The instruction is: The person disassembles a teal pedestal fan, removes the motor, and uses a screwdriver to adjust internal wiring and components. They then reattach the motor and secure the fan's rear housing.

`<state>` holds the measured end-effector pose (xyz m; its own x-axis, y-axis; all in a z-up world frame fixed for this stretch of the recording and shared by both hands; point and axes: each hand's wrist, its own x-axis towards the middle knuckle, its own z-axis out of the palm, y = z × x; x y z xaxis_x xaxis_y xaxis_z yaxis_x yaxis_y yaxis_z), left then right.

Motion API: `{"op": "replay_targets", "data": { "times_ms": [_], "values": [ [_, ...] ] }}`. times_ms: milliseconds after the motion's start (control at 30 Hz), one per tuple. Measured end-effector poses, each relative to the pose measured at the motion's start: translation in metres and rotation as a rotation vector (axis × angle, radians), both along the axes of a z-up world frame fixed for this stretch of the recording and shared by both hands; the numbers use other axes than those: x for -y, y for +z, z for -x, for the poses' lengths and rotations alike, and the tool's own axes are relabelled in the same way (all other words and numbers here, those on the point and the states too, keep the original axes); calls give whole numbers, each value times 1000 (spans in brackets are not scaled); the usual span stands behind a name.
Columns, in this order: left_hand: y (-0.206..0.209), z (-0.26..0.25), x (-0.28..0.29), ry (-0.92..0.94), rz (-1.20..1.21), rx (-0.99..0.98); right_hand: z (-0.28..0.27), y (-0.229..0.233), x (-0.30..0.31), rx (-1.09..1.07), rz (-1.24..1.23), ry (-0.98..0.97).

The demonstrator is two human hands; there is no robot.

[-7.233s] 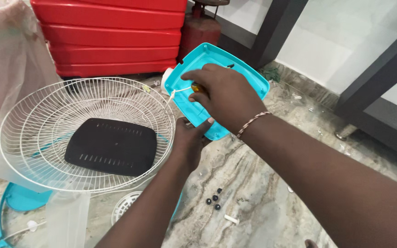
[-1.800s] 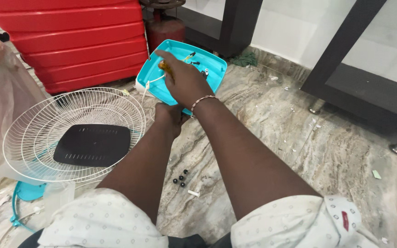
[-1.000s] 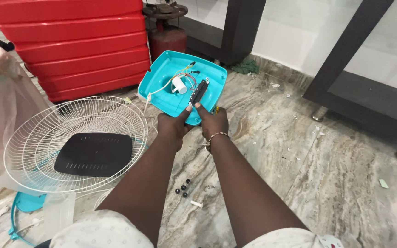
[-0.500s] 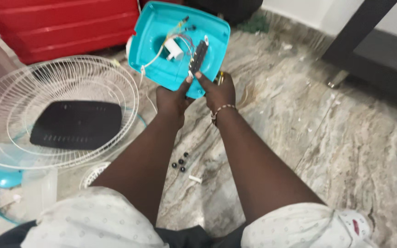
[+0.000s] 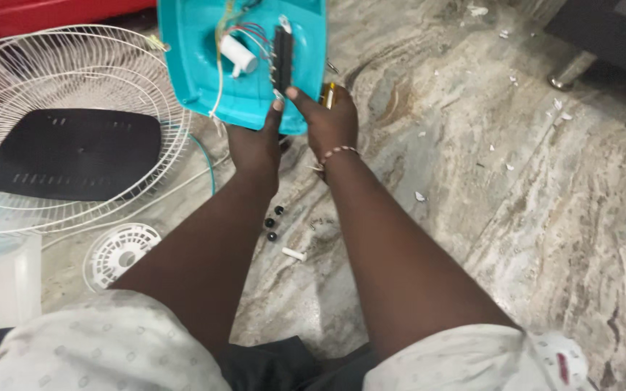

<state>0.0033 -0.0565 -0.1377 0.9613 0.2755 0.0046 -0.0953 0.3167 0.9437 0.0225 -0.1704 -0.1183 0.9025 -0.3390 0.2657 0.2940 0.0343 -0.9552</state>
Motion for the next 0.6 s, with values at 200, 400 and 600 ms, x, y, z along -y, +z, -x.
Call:
{"op": "replay_targets", "data": {
  "times_ms": [200, 400, 600],
  "values": [
    [-36, -17, -3, 518, -683, 214, -4, -1, -8, -18, 54, -101],
    [-20, -2, -2, 642, -1003, 199, 1, 7, -7, -98, 109, -223],
    [41, 38, 5, 278, -1140, 224, 3, 9, -4, -180, 107, -301]
  ]
}}
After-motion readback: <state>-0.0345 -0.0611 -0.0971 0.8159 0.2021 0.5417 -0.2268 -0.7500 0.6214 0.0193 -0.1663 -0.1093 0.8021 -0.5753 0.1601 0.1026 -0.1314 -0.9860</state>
